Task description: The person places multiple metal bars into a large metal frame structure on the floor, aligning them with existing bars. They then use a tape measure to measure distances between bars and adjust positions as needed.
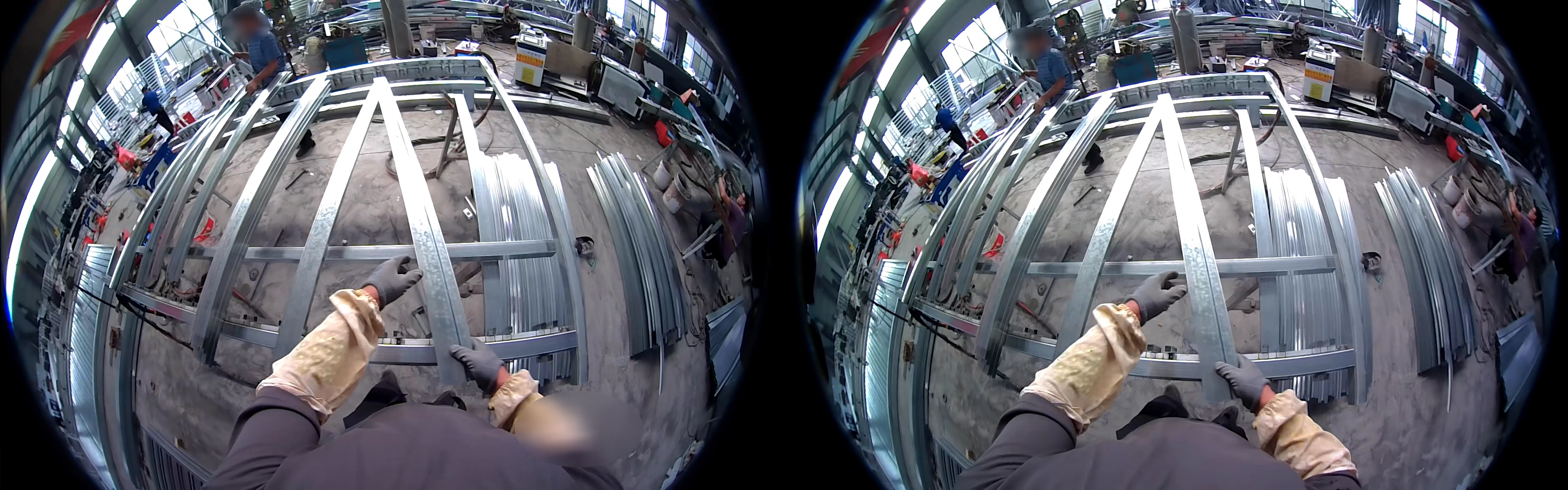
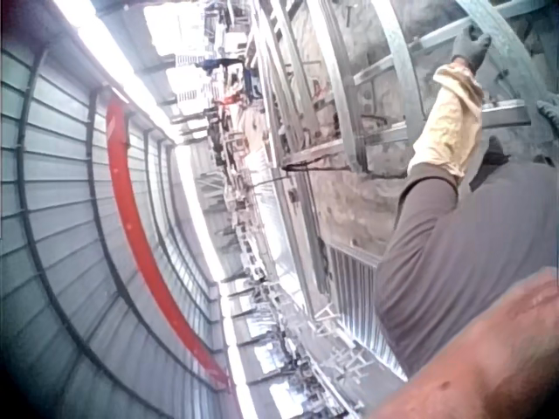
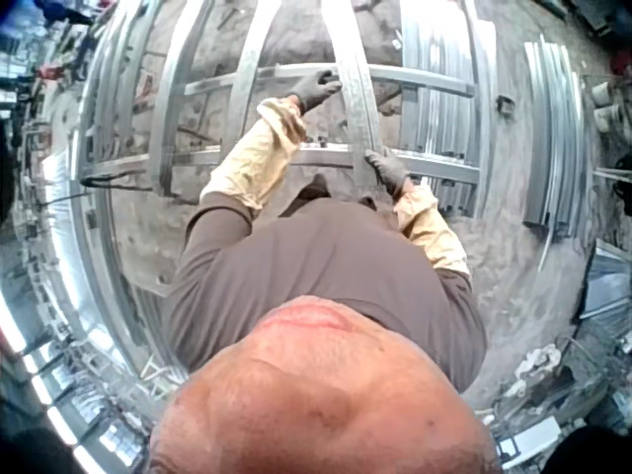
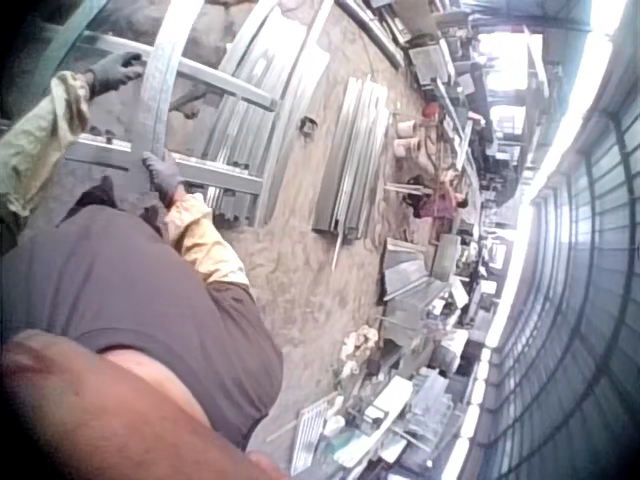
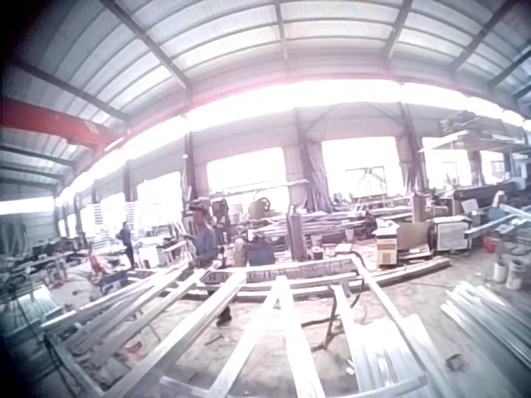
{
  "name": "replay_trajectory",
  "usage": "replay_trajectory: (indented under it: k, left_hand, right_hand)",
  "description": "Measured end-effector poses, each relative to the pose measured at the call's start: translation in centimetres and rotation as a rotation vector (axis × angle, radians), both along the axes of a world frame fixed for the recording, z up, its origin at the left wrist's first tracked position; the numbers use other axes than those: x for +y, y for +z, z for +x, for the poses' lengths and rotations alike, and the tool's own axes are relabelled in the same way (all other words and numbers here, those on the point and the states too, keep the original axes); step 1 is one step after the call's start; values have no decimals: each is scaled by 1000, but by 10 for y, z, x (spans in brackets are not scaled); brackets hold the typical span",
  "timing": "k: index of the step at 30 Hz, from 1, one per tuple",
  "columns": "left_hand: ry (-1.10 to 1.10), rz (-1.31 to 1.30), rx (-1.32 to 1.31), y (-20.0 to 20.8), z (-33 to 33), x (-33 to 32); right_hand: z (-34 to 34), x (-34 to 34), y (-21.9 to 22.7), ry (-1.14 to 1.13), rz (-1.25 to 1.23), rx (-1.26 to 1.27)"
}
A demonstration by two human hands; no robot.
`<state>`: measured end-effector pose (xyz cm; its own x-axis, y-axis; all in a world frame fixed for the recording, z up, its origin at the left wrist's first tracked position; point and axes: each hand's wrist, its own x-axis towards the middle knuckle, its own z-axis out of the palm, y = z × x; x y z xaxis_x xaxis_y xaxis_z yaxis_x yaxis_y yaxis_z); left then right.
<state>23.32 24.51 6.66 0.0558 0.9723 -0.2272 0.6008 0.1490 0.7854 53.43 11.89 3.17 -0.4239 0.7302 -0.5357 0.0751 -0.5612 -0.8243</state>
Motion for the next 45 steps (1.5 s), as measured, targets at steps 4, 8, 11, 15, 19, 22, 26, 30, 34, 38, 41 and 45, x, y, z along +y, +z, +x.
replay_trajectory:
  k: [4,8,11,15,19,22,26,30,34,38,41,45]
  left_hand:
    - [135,-231,-343,-30,31,34]
    - [210,-470,-966,-68,33,81]
    - [361,-538,-1327,-71,61,118]
    - [354,-358,-1545,-109,88,126]
    - [444,-380,-1510,-117,95,113]
    - [426,-426,-1442,-126,93,101]
    - [392,-382,-1383,-153,101,96]
    - [359,-460,-1415,-167,115,113]
    - [313,-370,-1271,-129,139,165]
    - [217,-214,-1118,-134,156,226]
    - [185,-162,-1030,-135,169,257]
    - [178,-236,-989,-152,173,278]
  right_hand:
    - [33,15,32,-22,92,-173]
    - [45,25,23,34,127,-206]
    - [42,26,44,30,96,-241]
    - [51,17,44,129,283,-572]
    - [-1,-6,64,137,347,-1227]
    - [-3,-34,27,15,411,-1112]
    - [-6,-58,-14,-108,465,-1055]
    - [-14,-48,-6,-210,456,-990]
    - [-12,-16,-12,-317,461,-880]
    - [-23,42,34,-296,208,-837]
    - [-11,53,5,-325,331,-909]
    - [-17,73,26,-431,271,-791]
